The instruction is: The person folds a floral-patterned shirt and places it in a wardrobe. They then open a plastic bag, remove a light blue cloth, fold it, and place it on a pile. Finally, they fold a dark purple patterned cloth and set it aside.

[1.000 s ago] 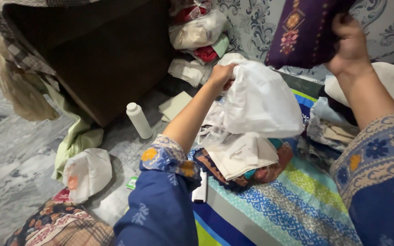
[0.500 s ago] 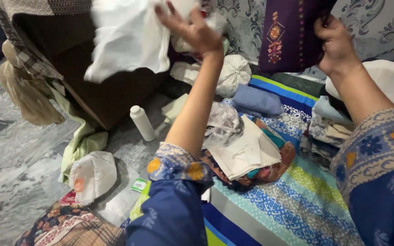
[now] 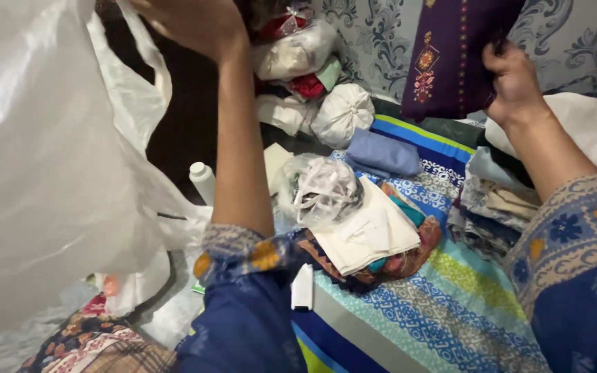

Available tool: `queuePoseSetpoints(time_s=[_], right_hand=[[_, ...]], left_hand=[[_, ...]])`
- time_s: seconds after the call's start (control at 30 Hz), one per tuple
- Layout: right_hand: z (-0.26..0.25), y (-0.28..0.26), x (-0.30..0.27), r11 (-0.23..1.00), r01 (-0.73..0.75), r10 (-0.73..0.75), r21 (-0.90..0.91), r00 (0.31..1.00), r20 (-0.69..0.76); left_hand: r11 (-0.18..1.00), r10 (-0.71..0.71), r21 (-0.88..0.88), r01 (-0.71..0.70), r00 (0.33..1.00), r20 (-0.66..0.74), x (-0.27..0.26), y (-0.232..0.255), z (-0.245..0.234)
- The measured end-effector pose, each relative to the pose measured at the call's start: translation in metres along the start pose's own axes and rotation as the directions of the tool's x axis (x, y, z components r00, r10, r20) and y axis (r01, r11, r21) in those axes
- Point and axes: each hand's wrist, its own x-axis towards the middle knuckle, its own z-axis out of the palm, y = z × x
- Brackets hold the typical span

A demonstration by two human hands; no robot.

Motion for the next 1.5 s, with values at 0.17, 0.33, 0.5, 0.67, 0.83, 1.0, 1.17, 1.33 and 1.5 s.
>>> queuePoseSetpoints(time_s=[0.17, 0.33, 0.5, 0.67, 0.83, 1.0, 1.17, 1.33, 1.5], right_hand=[[-0.022, 0.023, 0.007, 0.997, -0.024, 0.03, 0.068, 0.995, -0.093], [0.009, 0.029, 0.014, 0.997, -0.039, 0.05, 0.072, 0.986, -0.158], [-0.003, 0.034, 0.022, 0.997, -0.02, 0.03, 0.074, 0.988, -0.148], [0.027, 0.013, 0.02, 0.999, -0.031, 0.033, 0.013, 0.991, -0.128], [0.055, 0.008, 0.034, 0.925, 0.022, -0.059, -0.379, 0.994, -0.087], [0.108, -0.005, 0.019, 0.6, 0.075, 0.119, -0.796, 0.976, 0.182], [0.107, -0.01, 0.017, -0.138, 0.517, -0.008, -0.845, 0.853, 0.522], [0.1, -0.009, 0.016, -0.256, 0.631, 0.075, -0.732, 0.768, 0.636], [0.079, 0.002, 0.019, -0.157, 0.435, -0.027, -0.887, 0.896, 0.444]], left_hand=[[0.89, -0.396, 0.012, 0.456, 0.761, 0.514, 0.009, 0.015, -0.022], [0.512, -0.64, -0.276, 0.814, 0.575, 0.509, 0.016, 0.083, -0.056], [0.287, -0.71, -0.151, 0.946, 0.316, 0.629, 0.017, 0.104, -0.074], [0.372, -0.426, -0.104, 0.923, 0.268, 0.864, -0.041, 0.099, -0.05], [0.277, -0.126, 0.252, 0.927, -0.225, 0.966, -0.181, 0.103, -0.048], [-0.246, -0.001, 0.122, 0.962, -0.126, 0.992, -0.257, 0.121, -0.052], [-0.783, 0.184, 0.101, 0.614, 0.073, 0.98, -0.197, 0.135, -0.084], [-0.749, 0.064, -0.086, 0.656, 0.202, 0.977, -0.2, 0.106, -0.072], [-0.8, 0.181, -0.002, 0.6, 0.245, 0.952, -0.221, 0.063, -0.059]])
